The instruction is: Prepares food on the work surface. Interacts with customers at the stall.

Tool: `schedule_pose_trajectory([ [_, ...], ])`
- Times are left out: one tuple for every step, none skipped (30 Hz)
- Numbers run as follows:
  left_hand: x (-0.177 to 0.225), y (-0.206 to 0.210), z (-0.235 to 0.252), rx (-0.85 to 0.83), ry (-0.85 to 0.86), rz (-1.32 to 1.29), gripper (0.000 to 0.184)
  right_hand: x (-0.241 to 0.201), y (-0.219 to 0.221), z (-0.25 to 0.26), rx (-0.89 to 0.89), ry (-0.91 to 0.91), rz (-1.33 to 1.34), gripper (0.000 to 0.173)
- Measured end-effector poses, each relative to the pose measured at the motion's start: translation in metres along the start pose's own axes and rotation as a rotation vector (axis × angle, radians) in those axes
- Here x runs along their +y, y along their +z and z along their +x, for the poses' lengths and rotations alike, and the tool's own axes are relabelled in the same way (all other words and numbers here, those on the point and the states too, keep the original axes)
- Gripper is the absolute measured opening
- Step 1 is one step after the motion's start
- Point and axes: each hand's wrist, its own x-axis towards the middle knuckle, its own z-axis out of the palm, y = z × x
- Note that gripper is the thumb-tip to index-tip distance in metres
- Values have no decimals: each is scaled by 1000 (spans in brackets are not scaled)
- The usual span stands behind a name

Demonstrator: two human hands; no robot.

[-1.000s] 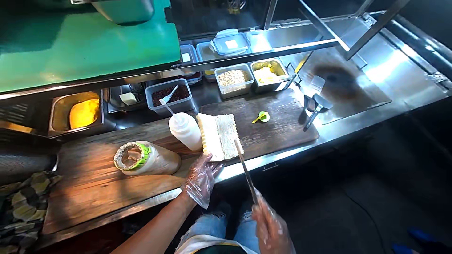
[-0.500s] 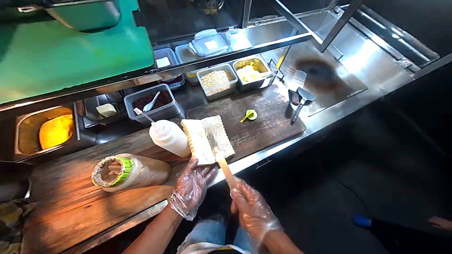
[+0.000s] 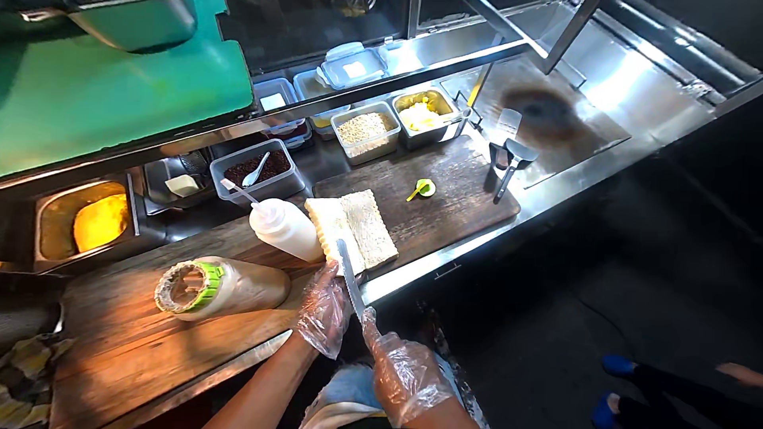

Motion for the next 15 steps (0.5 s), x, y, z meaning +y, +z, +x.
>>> schedule_pose_trajectory([
  [-1, -1, 1, -7, 5, -3, 34, 1, 0, -2, -6, -3, -5, 82],
  [-2, -1, 2, -12, 8, -7, 33, 2, 1, -4, -7, -7, -10, 82],
  [-3, -2, 2, -18, 11, -5, 33, 4, 3, -6, -13, -11, -11, 82],
  [-5, -4, 3, -19, 12, -9, 34, 5, 5, -7, -24, -15, -14, 82],
  [-6, -5, 4, -21, 12, -19, 34, 7, 7, -9, -28, -24, -18, 83],
  [-6, -5, 4, -25, 14, -30, 33, 8, 9, -11, -25, -34, -23, 84],
  [-6, -5, 3, -20, 17, -38, 33, 10, 10, -12, -30, -41, -31, 84],
  [-6, -4, 3, -13, 17, -40, 32, 11, 10, -14, -42, -43, -42, 85],
  [-5, -3, 3, -4, 15, -36, 32, 12, 9, -17, -54, -42, -50, 86],
  [-3, -1, 2, 2, 9, -32, 33, 16, 8, -21, -53, -41, -55, 85],
  [-3, 0, 1, 1, 2, -34, 34, 22, 7, -27, -36, -35, -48, 83],
  [-2, 0, 0, -4, -5, -36, 35, 31, 7, -35, 5, -25, -16, 80],
  [-1, 1, -1, -3, -18, -36, 35, 43, 6, -44, 65, -23, 42, 76],
  [2, 3, -3, 8, -34, -41, 36, 58, 4, -53, 125, -42, 142, 71],
  [5, 4, -6, 23, -52, -52, 40, 75, 3, -60, 179, -100, 281, 65],
])
